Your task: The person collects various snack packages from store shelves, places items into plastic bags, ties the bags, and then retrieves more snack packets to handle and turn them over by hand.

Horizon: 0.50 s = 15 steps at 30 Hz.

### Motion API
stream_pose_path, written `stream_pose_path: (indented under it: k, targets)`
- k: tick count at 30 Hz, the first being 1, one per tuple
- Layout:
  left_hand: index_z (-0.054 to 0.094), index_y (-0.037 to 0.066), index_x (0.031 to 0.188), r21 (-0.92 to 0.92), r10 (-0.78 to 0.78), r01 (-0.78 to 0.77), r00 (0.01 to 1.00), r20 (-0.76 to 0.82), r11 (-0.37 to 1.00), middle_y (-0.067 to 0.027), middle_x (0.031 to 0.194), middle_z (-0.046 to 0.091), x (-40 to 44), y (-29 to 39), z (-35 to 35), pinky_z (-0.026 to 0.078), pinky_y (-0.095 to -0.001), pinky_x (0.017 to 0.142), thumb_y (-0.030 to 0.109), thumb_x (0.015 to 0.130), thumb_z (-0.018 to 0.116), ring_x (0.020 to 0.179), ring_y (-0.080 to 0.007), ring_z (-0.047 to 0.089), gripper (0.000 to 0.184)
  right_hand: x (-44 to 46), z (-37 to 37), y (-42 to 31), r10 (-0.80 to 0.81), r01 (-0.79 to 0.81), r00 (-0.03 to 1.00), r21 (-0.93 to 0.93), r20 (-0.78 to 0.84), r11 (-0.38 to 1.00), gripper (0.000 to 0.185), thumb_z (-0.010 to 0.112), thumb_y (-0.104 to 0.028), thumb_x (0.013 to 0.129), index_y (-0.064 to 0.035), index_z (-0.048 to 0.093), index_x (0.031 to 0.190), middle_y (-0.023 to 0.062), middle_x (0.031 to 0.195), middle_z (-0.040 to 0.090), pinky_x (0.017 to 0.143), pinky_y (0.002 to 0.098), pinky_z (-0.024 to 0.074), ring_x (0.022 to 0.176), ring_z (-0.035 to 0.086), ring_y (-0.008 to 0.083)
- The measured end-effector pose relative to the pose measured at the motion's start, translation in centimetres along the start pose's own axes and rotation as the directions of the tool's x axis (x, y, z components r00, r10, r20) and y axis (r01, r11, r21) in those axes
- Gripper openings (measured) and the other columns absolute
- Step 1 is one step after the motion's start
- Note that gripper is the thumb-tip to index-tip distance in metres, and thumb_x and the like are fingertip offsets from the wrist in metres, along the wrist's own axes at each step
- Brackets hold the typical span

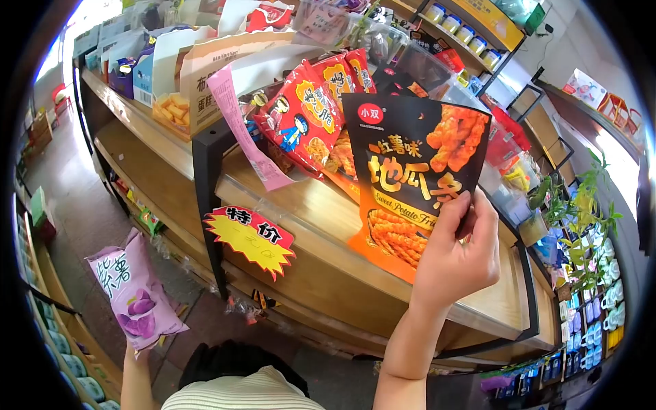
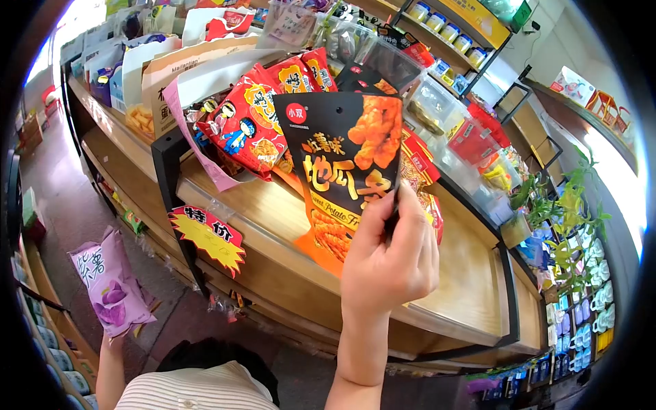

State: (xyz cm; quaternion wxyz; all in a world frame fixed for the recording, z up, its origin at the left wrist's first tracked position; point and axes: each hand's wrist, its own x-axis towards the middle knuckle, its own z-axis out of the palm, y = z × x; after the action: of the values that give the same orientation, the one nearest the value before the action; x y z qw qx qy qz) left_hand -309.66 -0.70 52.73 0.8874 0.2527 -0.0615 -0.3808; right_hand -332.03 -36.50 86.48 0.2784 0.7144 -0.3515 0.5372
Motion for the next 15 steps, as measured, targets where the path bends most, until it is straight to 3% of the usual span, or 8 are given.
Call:
stream_pose_path:
  k: [10, 15]
  targets:
    - [0.027, 0.007, 0.126, 0.053, 0.01, -0.015, 0.996, 0.091, 0.998, -0.0108, 0.119, 0.043, -0.5, 0.0, 2.7, 0.032, -0.0418, 0.096, 0.056, 0.073, 0.049, 0.106, -0.0246, 0.046, 0.075, 0.0, -0.2, 0.4, -0.003, 0.001, 0.999, 0.035, 0.039, 0.999, 0.008, 0.058, -0.003, 0.073, -0.0009, 0.058, 0.081, 0.007, 0.063, 0.057, 0.047, 0.0269, 0.0426, 0.053, 0.055, 0.0186]
    - [0.027, 0.007, 0.126, 0.063, 0.04, -0.048, 0.992, 0.118, 0.997, -0.0108, 0.119, 0.044, -1.0, 0.1, 3.0, 0.031, -0.0421, 0.097, 0.057, 0.073, 0.048, 0.108, -0.0242, 0.044, 0.076, -0.6, 0.1, 0.1, 0.075, -0.076, 0.997, 0.066, 0.018, 0.995, 0.007, 0.058, -0.002, 0.073, -0.001, 0.059, 0.08, 0.007, 0.062, 0.057, 0.047, 0.0263, 0.0431, 0.052, 0.055, 0.0171]
